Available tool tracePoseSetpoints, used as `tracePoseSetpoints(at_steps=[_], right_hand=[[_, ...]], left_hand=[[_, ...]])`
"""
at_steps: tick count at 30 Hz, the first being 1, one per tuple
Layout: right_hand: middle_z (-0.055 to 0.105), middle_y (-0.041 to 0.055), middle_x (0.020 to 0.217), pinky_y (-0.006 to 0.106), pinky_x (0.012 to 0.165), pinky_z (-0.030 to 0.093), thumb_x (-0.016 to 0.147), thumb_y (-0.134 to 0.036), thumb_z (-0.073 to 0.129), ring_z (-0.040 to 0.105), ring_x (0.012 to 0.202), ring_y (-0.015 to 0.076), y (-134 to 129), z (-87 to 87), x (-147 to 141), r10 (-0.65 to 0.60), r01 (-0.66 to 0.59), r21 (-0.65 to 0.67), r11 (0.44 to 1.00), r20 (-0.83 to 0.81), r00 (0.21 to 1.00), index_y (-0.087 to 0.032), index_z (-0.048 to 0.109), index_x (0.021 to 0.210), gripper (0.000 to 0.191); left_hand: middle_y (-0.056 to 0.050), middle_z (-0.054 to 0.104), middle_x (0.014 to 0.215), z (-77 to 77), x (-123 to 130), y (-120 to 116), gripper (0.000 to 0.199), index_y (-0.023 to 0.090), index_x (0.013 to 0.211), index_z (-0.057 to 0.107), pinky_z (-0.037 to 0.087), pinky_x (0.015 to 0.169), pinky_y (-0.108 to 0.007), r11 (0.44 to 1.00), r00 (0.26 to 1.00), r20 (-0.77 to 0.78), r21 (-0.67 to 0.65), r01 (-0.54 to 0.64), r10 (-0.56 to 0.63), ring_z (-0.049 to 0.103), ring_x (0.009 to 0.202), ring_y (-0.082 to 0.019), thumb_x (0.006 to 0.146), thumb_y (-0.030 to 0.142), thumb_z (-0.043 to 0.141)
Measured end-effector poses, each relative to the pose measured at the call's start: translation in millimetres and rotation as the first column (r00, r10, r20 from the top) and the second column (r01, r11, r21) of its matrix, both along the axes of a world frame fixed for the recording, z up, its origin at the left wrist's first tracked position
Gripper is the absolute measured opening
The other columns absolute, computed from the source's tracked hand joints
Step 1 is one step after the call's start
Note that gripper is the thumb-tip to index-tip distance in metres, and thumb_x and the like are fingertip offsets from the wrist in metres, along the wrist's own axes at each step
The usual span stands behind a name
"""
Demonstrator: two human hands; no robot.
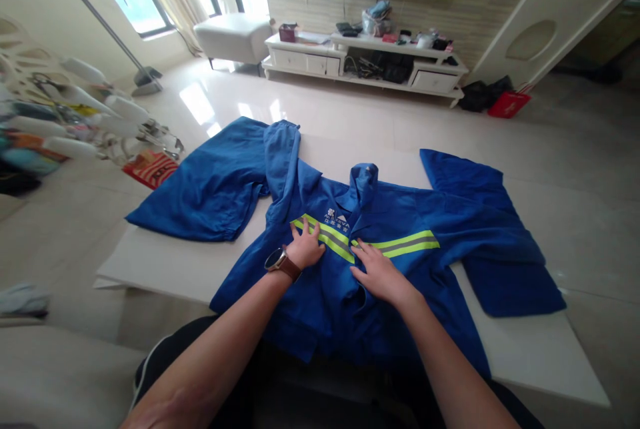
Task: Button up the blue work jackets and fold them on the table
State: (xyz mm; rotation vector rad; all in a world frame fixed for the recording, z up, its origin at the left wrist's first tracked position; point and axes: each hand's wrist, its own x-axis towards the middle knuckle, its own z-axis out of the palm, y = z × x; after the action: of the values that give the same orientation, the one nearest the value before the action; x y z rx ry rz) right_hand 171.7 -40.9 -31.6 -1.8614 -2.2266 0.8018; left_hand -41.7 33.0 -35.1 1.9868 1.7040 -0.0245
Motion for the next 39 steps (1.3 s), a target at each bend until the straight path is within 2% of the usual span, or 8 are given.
tracePoseSetpoints(at_steps=[3, 6, 16, 27, 31, 35, 37, 39], right_hand=[[0.041, 0.0155, 0.163, 0.051, 0.116, 0.039, 0.095, -0.035, 0.058, 0.043, 0.147, 0.0354, 1, 0.8, -4, -0.004, 0.005, -0.024, 1.000, 0.025, 1.000, -0.020, 0.056, 0.149, 0.056], [0.042, 0.0161, 0.162, 0.051, 0.114, 0.042, 0.094, -0.033, 0.059, 0.045, 0.146, 0.0367, 2, 2.8, -9, -0.017, 0.018, -0.020, 1.000, 0.053, 0.998, -0.020, 0.057, 0.149, 0.056], [0.033, 0.0160, 0.167, 0.050, 0.117, 0.038, 0.097, -0.036, 0.050, 0.038, 0.149, 0.0372, 4, 16.4, -16, 0.047, -0.022, -0.134, 0.991, 0.180, 0.982, -0.014, 0.047, 0.156, 0.063], [0.034, 0.0150, 0.167, 0.051, 0.114, 0.041, 0.097, -0.035, 0.049, 0.040, 0.147, 0.0385, 3, 18.3, -23, 0.062, -0.030, -0.126, 0.992, 0.260, 0.964, -0.014, 0.046, 0.156, 0.062], [0.033, 0.0155, 0.167, 0.052, 0.114, 0.040, 0.097, -0.033, 0.048, 0.039, 0.147, 0.0386, 1, 17.0, -26, 0.054, -0.021, -0.121, 0.992, 0.276, 0.960, -0.014, 0.046, 0.155, 0.061], [0.033, 0.0176, 0.167, 0.055, 0.112, 0.040, 0.096, -0.029, 0.049, 0.037, 0.148, 0.0409, 1, 15.1, -35, 0.045, -0.009, -0.112, 0.994, 0.320, 0.946, -0.012, 0.046, 0.155, 0.061], [0.034, 0.0190, 0.166, 0.056, 0.112, 0.040, 0.095, -0.028, 0.051, 0.037, 0.147, 0.0428, 2, 14.4, -38, 0.045, -0.005, -0.121, 0.993, 0.332, 0.942, -0.011, 0.047, 0.155, 0.062], [0.034, 0.0198, 0.166, 0.057, 0.111, 0.041, 0.095, -0.027, 0.053, 0.037, 0.147, 0.0441, 3, 14.4, -41, 0.048, -0.005, -0.127, 0.992, 0.337, 0.940, -0.011, 0.047, 0.155, 0.063]], left_hand=[[-0.024, 0.020, 0.171, -4.0, 14, -11, 0.067, 0.024, 0.161, 0.037, 0.037, 0.097, -0.083, 0.997, 0.991, -0.109, -0.023, -0.076, 0.073, 0.009, 0.154, -0.057, 0.097, 0.037, 0.047], [-0.021, 0.019, 0.172, -3.0, 24, -19, 0.065, 0.028, 0.162, 0.036, 0.040, 0.098, -0.081, 0.995, 0.984, -0.152, 0.057, -0.083, 0.091, 0.011, 0.154, -0.055, 0.098, 0.035, 0.047], [-0.017, 0.012, 0.174, -10.2, 30, -19, 0.066, 0.026, 0.166, 0.025, 0.043, 0.100, -0.078, 0.997, 0.952, -0.298, 0.053, -0.057, 0.071, 0.013, 0.155, -0.053, 0.101, 0.033, 0.037], [-0.019, 0.020, 0.172, -2.6, 29, -21, 0.064, 0.027, 0.164, 0.031, 0.043, 0.099, -0.078, 0.997, 0.961, -0.272, 0.064, -0.039, 0.055, 0.019, 0.153, -0.053, 0.100, 0.033, 0.040], [-0.023, 0.029, 0.168, 6.0, 26, -19, 0.063, 0.021, 0.159, 0.041, 0.048, 0.096, -0.071, 0.996, 0.969, -0.244, 0.089, -0.010, 0.032, 0.029, 0.148, -0.053, 0.097, 0.031, 0.046], [-0.018, 0.060, 0.143, 24.0, 7, 6, 0.041, 0.022, 0.129, 0.068, 0.051, 0.097, -0.055, 0.997, 0.991, -0.134, 0.073, 0.003, 0.007, 0.054, 0.129, -0.041, 0.093, 0.037, 0.055], [-0.013, 0.068, 0.126, 31.6, -8, 32, 0.033, 0.022, 0.116, 0.071, 0.051, 0.097, -0.046, 0.993, 0.995, -0.055, 0.084, -0.077, 0.082, 0.060, 0.120, -0.033, 0.092, 0.040, 0.056], [-0.012, 0.068, 0.123, 35.3, -22, 67, 0.033, 0.022, 0.117, 0.067, 0.051, 0.096, -0.040, 0.964, 0.979, 0.006, 0.170, -0.204, 0.206, 0.062, 0.116, -0.028, 0.091, 0.041, 0.058]])
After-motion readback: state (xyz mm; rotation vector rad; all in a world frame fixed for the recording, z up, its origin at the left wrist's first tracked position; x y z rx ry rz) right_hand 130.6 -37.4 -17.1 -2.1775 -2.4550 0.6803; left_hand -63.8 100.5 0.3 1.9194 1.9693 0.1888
